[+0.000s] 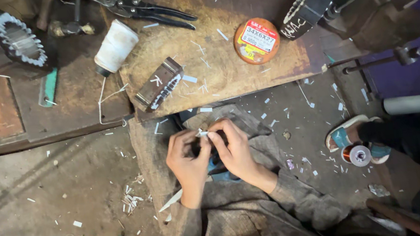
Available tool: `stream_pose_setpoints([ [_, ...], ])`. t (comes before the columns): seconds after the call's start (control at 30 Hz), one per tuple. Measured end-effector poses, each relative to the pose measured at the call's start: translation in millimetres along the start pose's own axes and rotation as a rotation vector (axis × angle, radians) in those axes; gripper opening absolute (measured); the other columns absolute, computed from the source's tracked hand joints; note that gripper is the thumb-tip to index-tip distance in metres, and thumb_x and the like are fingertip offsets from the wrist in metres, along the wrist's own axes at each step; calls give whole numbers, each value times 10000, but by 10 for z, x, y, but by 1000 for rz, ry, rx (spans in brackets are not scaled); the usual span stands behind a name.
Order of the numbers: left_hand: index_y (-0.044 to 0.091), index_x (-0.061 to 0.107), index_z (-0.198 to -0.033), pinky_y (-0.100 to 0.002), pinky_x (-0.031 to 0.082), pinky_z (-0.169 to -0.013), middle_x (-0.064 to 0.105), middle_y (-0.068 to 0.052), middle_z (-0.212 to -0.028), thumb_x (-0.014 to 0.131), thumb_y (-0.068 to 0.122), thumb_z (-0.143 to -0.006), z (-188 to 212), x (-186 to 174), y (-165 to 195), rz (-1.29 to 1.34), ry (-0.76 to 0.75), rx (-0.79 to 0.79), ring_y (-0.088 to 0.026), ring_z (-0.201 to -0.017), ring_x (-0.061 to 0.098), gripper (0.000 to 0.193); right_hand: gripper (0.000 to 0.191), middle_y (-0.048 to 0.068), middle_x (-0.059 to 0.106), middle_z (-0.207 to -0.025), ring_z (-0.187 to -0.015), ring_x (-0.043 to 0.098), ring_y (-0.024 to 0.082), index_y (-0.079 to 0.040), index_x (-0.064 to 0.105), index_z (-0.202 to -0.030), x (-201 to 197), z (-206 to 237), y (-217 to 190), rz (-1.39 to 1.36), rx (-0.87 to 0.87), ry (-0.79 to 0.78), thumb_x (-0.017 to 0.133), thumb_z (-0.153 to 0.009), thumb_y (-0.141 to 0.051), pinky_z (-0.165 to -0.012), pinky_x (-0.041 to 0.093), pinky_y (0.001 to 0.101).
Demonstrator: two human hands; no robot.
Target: The person cuts small white rectangular pieces with scissors and inserts them into slots on a dark rectangular object. The person repeats this process multiple times, handling the pieces and the object by hand.
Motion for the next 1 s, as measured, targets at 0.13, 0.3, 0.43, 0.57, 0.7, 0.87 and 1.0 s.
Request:
stream_pose_setpoints([
  [0.13,0,749,-995,-251,548,-688,745,-87,-912,782,35,-875,-23,-76,-25,-145,-156,-17,-120,-759,700,130,96,120,661,-938,-847,689,231,-7,638,-1030,1,4,45,-36,6,-74,696,-962,-42,-753,544,323],
  [0.3,3,749,-1040,-258,566,-738,752,-93,-973,753,50,-912,-35,-153,-21,-153,-143,51,-135,-834,733,137,157,81,674,-874,-751,628,128,-8,715,-1061,107,21,289,-189,281,-149,733,-915,-64,-640,485,287],
  [0.43,-2,740,-1029,-252,556,-673,748,-90,-949,782,75,-878,-48,-156,-111,-178,-129,-23,-128,-757,723,175,87,60,697,-860,-747,651,116,-7,716,-983,92,11,369,-129,204,-158,738,-924,-67,-661,499,264],
  [0.57,-1,759,-925,-260,534,-600,745,-80,-821,826,85,-837,-90,-165,-224,-225,-199,-75,-132,-663,702,141,87,64,700,-888,-767,650,114,-9,696,-990,95,38,400,-119,149,-185,723,-936,-70,-676,503,265],
  [0.7,16,733,-842,-240,556,-588,735,-55,-764,859,103,-783,-91,-197,-213,-215,-123,-30,-106,-662,728,164,84,72,709,-853,-733,654,120,-10,682,-982,150,68,389,-127,218,-187,702,-942,-81,-658,512,273],
  [0.87,25,692,-816,-254,537,-586,701,-63,-757,862,82,-755,-33,-124,-70,-256,18,101,-126,-647,701,189,89,92,702,-822,-717,669,157,-8,667,-951,149,74,283,-31,211,-94,706,-944,-88,-661,520,298],
  [1.0,30,680,-807,-268,525,-574,689,-72,-754,863,70,-759,4,-50,-7,-254,96,122,-137,-631,681,193,66,110,685,-869,-794,679,195,-1,655,-969,103,70,191,6,103,1,680,-963,-62,-712,525,321],
])
Point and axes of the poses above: each hand's wrist, its own z-axis away from the middle knuckle, its own x-axis out of the palm, y = z × x, the point moved 5 cm from there along -z, towards the middle knuckle
